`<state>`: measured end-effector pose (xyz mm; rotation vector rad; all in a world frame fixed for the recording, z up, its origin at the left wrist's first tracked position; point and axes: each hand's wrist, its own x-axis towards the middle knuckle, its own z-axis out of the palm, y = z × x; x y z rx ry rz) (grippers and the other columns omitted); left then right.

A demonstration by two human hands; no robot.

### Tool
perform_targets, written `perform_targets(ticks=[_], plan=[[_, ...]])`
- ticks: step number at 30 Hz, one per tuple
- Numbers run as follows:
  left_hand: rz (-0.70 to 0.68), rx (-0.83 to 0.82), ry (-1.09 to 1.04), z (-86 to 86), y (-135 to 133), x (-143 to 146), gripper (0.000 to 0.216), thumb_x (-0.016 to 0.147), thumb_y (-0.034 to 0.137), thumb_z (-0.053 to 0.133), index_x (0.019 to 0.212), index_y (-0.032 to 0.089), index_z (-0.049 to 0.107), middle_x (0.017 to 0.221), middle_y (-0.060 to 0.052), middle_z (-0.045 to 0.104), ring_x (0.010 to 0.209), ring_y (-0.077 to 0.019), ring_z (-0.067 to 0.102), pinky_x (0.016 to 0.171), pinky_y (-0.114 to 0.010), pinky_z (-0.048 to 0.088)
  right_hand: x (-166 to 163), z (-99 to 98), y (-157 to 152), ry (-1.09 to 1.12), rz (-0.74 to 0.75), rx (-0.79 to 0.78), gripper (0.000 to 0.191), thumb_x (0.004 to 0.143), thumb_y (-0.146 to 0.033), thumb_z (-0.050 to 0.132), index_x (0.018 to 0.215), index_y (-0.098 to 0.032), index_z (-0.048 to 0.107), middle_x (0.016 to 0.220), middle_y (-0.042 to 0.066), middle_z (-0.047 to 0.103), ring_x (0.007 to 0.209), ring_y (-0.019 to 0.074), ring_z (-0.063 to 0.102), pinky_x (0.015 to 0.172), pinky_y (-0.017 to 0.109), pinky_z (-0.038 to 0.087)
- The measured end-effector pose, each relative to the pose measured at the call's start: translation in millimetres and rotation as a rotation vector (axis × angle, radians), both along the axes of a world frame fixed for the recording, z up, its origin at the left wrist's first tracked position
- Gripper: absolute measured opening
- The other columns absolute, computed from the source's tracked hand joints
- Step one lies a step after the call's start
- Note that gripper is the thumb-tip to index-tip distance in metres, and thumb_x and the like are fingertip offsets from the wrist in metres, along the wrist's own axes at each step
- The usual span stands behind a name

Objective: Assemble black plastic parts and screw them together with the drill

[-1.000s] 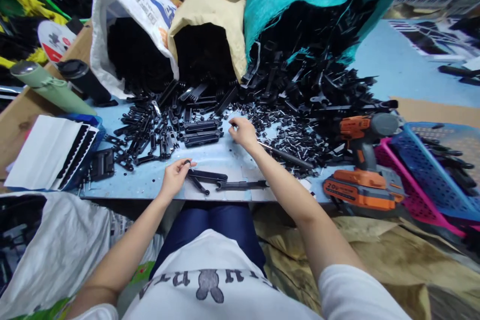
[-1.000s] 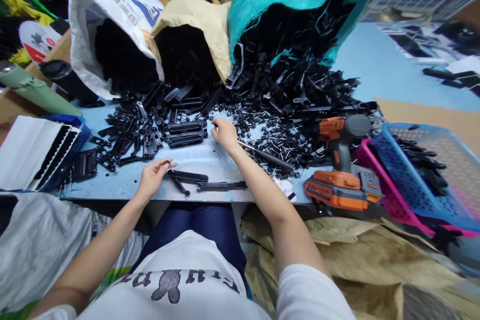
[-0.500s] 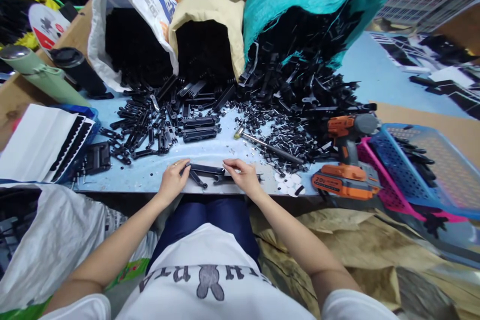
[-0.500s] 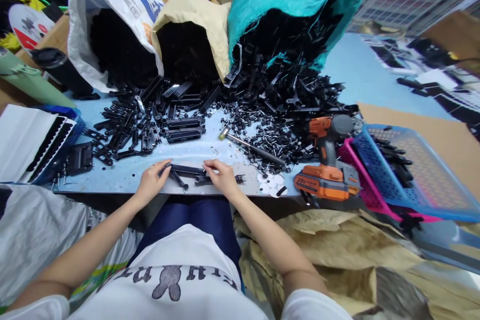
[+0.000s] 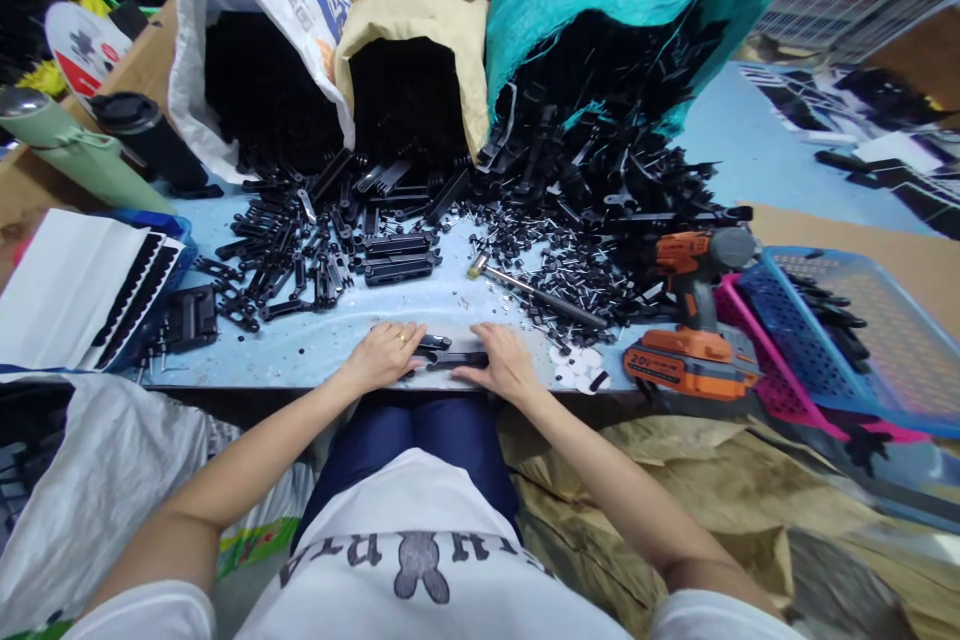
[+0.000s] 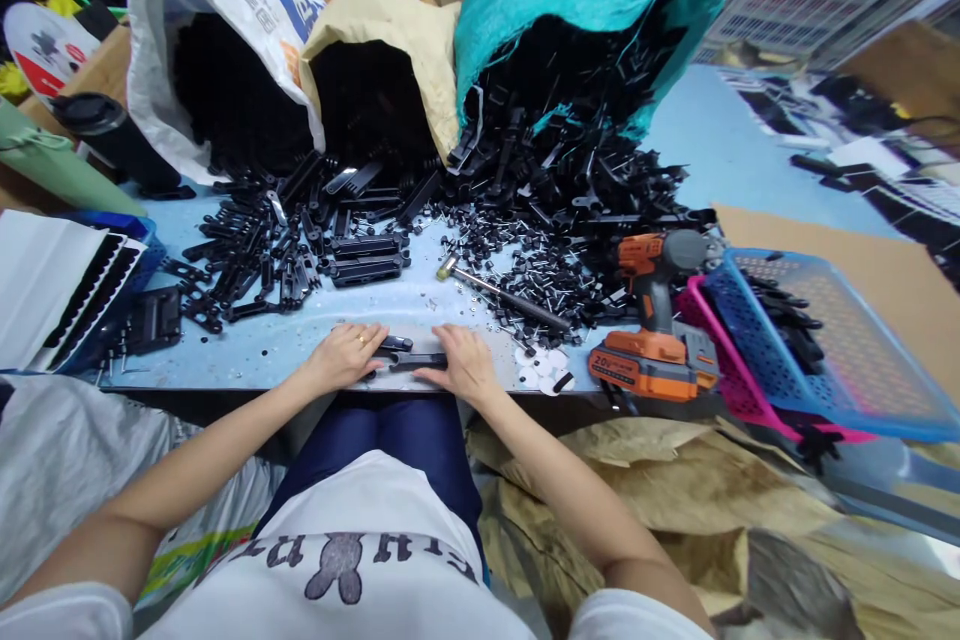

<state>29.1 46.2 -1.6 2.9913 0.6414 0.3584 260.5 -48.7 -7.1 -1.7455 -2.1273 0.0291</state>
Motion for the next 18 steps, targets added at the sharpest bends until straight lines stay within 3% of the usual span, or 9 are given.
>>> perform_targets(ticks=[2,5,9,11,14,16,18], plan=[[0.035,-0.006,0.047,6.9,8,10,0.044,0.090,0.044,0.040,0.100,0.007,0.061,0.090,-0.016,0.066,0.083,-0.0247,0.061,0.069,-0.034,0.043,11,9.3,3,-0.115,-0.030,-0.013,0.060,0.074,-0.070,0.050,0.078,-0.012,0.065,0.073,0.013,0.064,0.070,0.0222,0.060,0.063,0.031,0.043],[0.054,-0.038,-0.069,30.7,4,12,0.052,0.091,0.049,0.031,0.068,0.012,0.059,0.061,-0.010,0.060,0.061,-0.0188,0.057,0.056,-0.028,0.039,21,40.5,6,-0.061,0.152,0.015,0.060,0.082,-0.067,0.039,0.058,-0.015,0.056,0.053,0.006,0.054,0.053,0.0148,0.051,0.053,0.026,0.033],[-0.119,-0.315,-0.487,75.7,-35,0,0.060,0.094,0.049,0.014,0.063,0.016,0.053,0.053,-0.004,0.053,0.050,-0.0127,0.049,0.052,-0.025,0.036,12,89.9,-2,0.424,0.617,-0.057,0.059,0.090,-0.060,0.026,0.061,-0.018,0.054,0.050,0.002,0.048,0.049,0.0125,0.046,0.051,0.026,0.031],[-0.170,-0.518,-0.652,90.7,-58,-1,0.060,0.094,0.047,0.009,0.064,0.016,0.051,0.052,-0.003,0.050,0.048,-0.0114,0.046,0.051,-0.025,0.036,-9,99.3,-10,0.711,0.712,-0.140,0.056,0.092,-0.056,0.025,0.061,-0.019,0.052,0.049,0.001,0.046,0.047,0.0120,0.045,0.050,0.026,0.031],[-0.143,-0.639,-0.884,93.3,-81,9,0.058,0.095,0.046,0.012,0.066,0.016,0.052,0.054,-0.003,0.052,0.051,-0.0113,0.048,0.052,-0.025,0.038,-58,84.0,-18,1.153,0.592,-0.122,0.049,0.090,-0.057,0.026,0.071,-0.020,0.052,0.054,0.000,0.047,0.050,0.0130,0.046,0.050,0.026,0.036],[-0.097,-0.539,-1.023,83.0,-84,17,0.057,0.095,0.046,0.013,0.078,0.015,0.057,0.065,-0.006,0.059,0.062,-0.0139,0.056,0.059,-0.026,0.044,-89,60.7,-12,1.375,0.374,0.048,0.047,0.087,-0.062,0.026,0.091,-0.022,0.051,0.075,0.004,0.054,0.068,0.0172,0.054,0.062,0.032,0.044],[-0.051,-0.320,-1.032,66.3,-75,22,0.061,0.093,0.050,0.011,0.097,0.013,0.060,0.078,-0.011,0.063,0.076,-0.0179,0.060,0.065,-0.029,0.047,-107,36.5,9,1.441,0.155,0.200,0.047,0.086,-0.062,0.024,0.107,-0.026,0.046,0.105,0.009,0.053,0.094,0.0211,0.055,0.080,0.039,0.045]])
